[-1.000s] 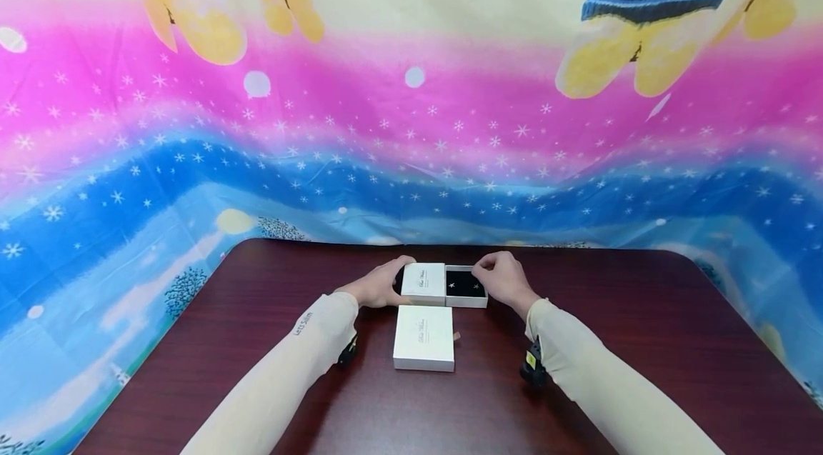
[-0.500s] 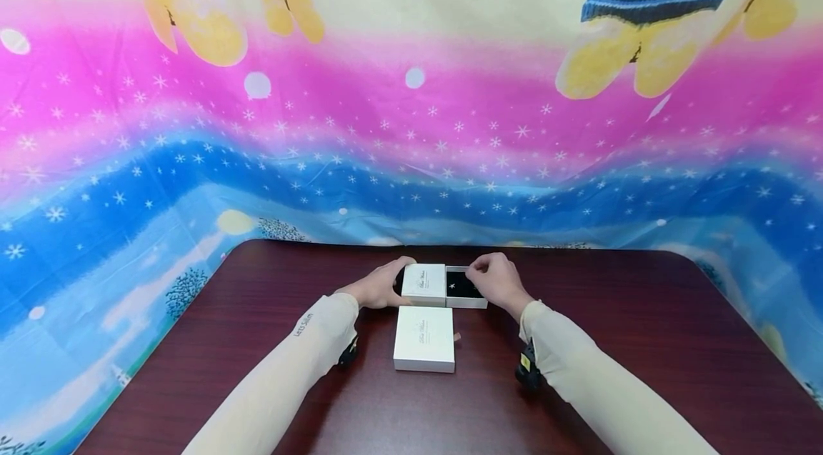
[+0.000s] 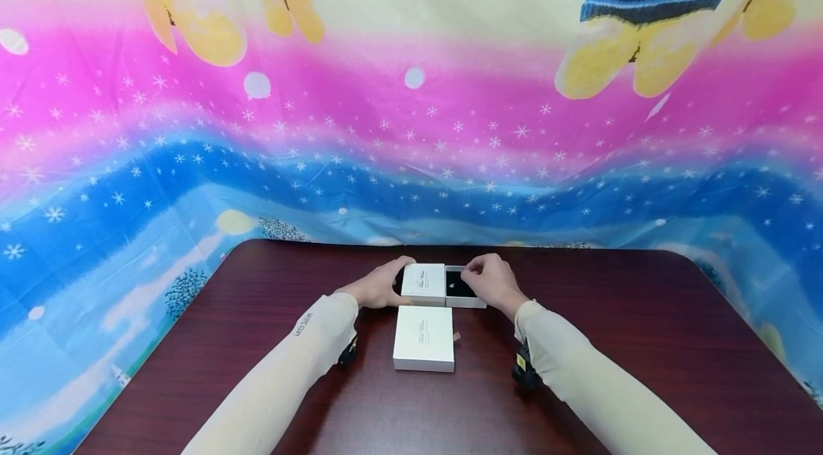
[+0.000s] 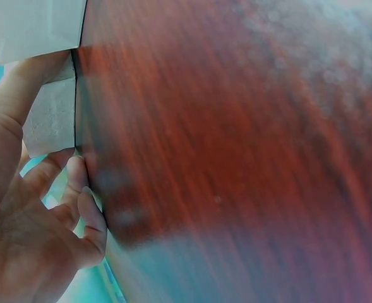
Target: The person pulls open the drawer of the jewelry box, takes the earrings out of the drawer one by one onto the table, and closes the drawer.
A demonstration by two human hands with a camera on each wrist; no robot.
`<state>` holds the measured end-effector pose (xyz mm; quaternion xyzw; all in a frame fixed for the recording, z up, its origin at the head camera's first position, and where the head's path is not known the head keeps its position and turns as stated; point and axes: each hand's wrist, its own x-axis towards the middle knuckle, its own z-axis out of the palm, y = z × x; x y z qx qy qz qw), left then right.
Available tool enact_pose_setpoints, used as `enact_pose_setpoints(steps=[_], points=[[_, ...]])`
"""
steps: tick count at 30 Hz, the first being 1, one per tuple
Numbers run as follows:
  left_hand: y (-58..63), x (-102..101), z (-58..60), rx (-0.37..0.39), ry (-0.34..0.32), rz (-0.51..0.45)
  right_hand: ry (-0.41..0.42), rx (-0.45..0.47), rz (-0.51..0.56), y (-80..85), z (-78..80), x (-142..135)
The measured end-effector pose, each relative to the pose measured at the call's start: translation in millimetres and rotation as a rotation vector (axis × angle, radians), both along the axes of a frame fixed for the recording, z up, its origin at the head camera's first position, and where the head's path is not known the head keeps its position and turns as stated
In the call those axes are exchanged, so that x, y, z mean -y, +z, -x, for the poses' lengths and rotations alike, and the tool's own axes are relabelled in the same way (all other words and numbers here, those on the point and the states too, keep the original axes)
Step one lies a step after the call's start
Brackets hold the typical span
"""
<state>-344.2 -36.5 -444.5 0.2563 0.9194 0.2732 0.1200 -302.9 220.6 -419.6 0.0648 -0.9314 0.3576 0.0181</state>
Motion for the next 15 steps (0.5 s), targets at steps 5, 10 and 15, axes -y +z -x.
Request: enact_pose_setpoints(steps=[5,10,15], points=[[-0.8,-0.3,0.7,-0.007,-0.006,0.013,0.028,-0.013,-0.003,-2.7,1.3,0.4],[-0.7,-0.5,1.0,-0.005,-0.008,0.013,0.043,-0.018,-0.021,-3.9,2.6,2.6],[-1.6,-0.3,1.6,0.001,-0.009,0.012,0.039,-0.030,-0.052,-3.6,4.4,6.7]])
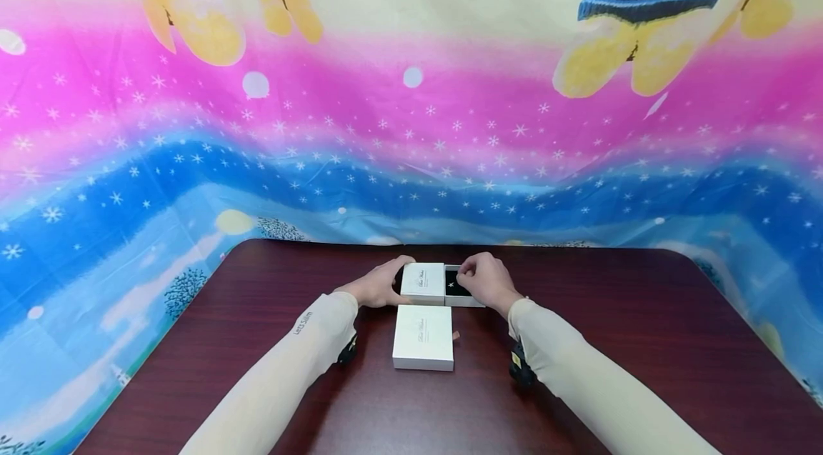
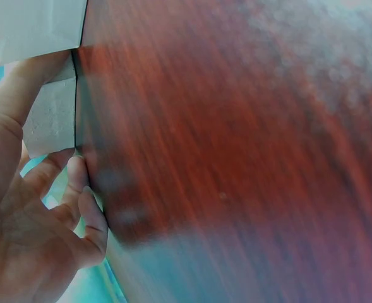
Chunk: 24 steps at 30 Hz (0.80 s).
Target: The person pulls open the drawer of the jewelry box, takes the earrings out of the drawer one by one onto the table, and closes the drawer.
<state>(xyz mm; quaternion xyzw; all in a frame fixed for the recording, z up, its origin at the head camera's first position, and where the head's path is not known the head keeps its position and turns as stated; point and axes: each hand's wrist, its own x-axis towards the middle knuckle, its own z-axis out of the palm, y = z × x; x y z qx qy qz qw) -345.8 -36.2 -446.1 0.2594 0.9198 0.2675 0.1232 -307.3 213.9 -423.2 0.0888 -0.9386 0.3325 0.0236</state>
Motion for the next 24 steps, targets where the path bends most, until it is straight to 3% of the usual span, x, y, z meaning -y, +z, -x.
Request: enact_pose_setpoints(steps=[24], points=[[1.9,-0.3,-0.3,0.000,-0.003,0.006,0.080,-0.043,-0.169,-0.7,2.4,12.3]])
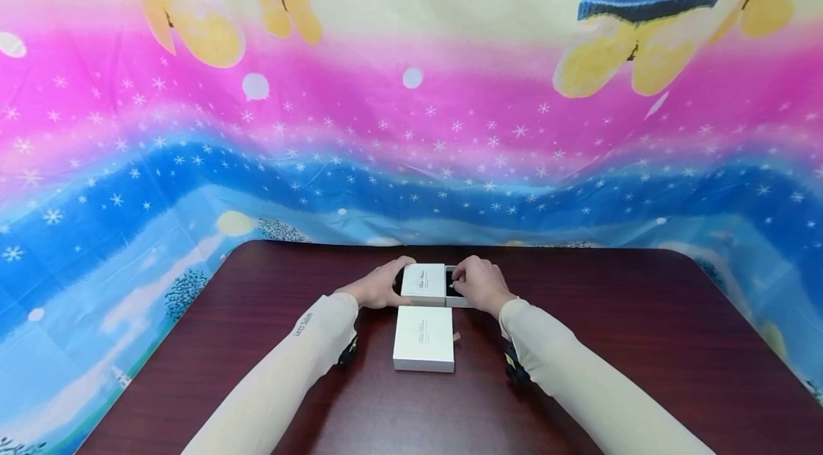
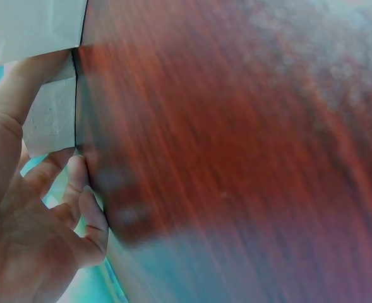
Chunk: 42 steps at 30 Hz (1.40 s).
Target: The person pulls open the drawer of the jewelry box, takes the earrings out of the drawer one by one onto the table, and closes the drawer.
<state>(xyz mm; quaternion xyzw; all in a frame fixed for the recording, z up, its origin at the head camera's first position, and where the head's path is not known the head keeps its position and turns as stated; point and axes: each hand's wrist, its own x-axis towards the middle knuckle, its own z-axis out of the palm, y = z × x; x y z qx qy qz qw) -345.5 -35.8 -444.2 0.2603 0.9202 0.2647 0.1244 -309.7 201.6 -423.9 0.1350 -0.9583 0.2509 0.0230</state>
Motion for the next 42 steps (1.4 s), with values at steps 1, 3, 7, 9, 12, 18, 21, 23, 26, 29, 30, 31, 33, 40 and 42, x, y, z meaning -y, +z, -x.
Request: enact_pose_setpoints(steps=[1,3,7,9,12,18,21,23,26,29,30,31,33,40,42], points=[[0.6,0.1,-0.4,0.001,0.000,-0.001,0.004,-0.003,-0.008,-0.2,0.4,-0.1],[1.8,0.3,-1.2,0.005,-0.001,-0.002,0.003,-0.001,-0.019,-0.6,1.5,-0.4],[3.8,0.7,-2.5,0.003,-0.006,-0.009,0.004,0.000,-0.044,-1.0,3.1,-1.1],[4.2,0.7,-2.5,0.001,-0.008,-0.014,0.009,-0.010,-0.058,-0.3,3.1,-1.0],[4.8,0.7,-2.5,0.006,-0.006,-0.018,0.028,-0.044,-0.093,0.4,2.8,-0.4],[5.0,0.7,-2.9,0.012,-0.005,-0.019,0.047,-0.118,-0.207,1.2,1.0,2.2],[5.9,1.0,-4.1,0.015,-0.007,-0.028,0.062,-0.174,-0.277,0.0,0.2,3.1],[6.6,1.4,-4.8,0.017,-0.009,-0.030,0.076,-0.213,-0.310,-1.4,0.3,3.1],[6.6,1.6,-5.3,0.014,-0.012,-0.031,0.101,-0.262,-0.345,-2.3,0.0,3.1],[6.8,1.5,-5.3,0.011,-0.013,-0.030,0.138,-0.309,-0.384,-2.4,1.0,3.2],[6.9,1.5,-5.4,0.011,-0.013,-0.031,0.147,-0.321,-0.399,-2.4,1.4,3.4],[6.9,1.4,-5.3,0.011,-0.013,-0.031,0.155,-0.330,-0.414,-2.5,1.9,3.6],[6.8,1.4,-5.3,0.013,-0.012,-0.032,0.168,-0.342,-0.444,-2.6,2.6,4.5],[5.3,1.1,-4.8,0.009,-0.013,-0.035,0.192,-0.363,-0.512,-2.5,2.4,7.3],[4.8,1.1,-4.5,0.009,-0.013,-0.034,0.196,-0.363,-0.520,-2.5,2.6,7.6]])
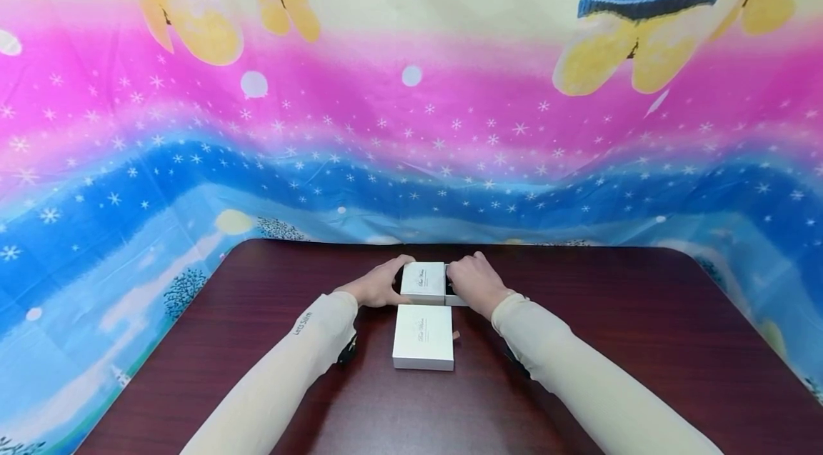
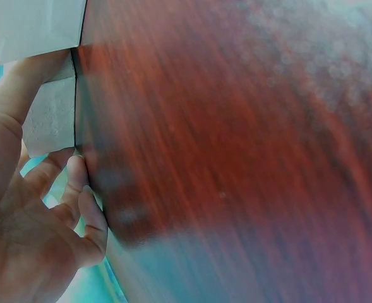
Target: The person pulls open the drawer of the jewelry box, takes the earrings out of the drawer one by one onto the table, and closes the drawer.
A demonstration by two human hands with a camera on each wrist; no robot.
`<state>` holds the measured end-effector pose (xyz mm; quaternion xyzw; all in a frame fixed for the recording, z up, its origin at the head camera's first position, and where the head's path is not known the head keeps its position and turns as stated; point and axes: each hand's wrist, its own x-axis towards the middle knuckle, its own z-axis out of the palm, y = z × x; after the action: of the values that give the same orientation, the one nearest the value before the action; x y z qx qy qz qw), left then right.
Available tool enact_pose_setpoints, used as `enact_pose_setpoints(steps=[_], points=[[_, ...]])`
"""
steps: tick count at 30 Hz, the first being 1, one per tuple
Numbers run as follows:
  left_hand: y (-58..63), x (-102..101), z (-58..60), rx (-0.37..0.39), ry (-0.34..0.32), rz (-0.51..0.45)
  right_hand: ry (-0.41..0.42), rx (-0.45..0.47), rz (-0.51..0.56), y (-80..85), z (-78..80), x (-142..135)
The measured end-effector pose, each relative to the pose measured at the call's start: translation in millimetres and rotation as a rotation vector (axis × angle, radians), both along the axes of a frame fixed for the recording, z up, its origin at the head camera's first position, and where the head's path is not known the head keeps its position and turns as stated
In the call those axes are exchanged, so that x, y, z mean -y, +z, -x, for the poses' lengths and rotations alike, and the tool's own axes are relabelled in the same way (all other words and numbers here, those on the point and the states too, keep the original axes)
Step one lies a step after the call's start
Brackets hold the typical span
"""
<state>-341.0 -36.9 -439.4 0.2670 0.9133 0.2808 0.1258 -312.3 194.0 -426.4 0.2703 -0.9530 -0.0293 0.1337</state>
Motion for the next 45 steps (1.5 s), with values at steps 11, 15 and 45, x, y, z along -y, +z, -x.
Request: enact_pose_setpoints(steps=[11,15,45], points=[[-4.7,-1.0,1.6,-0.003,0.004,0.022,0.020,-0.002,-0.027,0.5,-1.1,-1.4],[-5.4,-0.8,2.2,-0.007,0.007,0.022,0.025,-0.002,-0.001,1.7,-1.0,-3.1],[-5.6,0.0,4.0,-0.009,-0.003,0.012,0.006,0.001,0.077,9.0,0.6,-8.6]])
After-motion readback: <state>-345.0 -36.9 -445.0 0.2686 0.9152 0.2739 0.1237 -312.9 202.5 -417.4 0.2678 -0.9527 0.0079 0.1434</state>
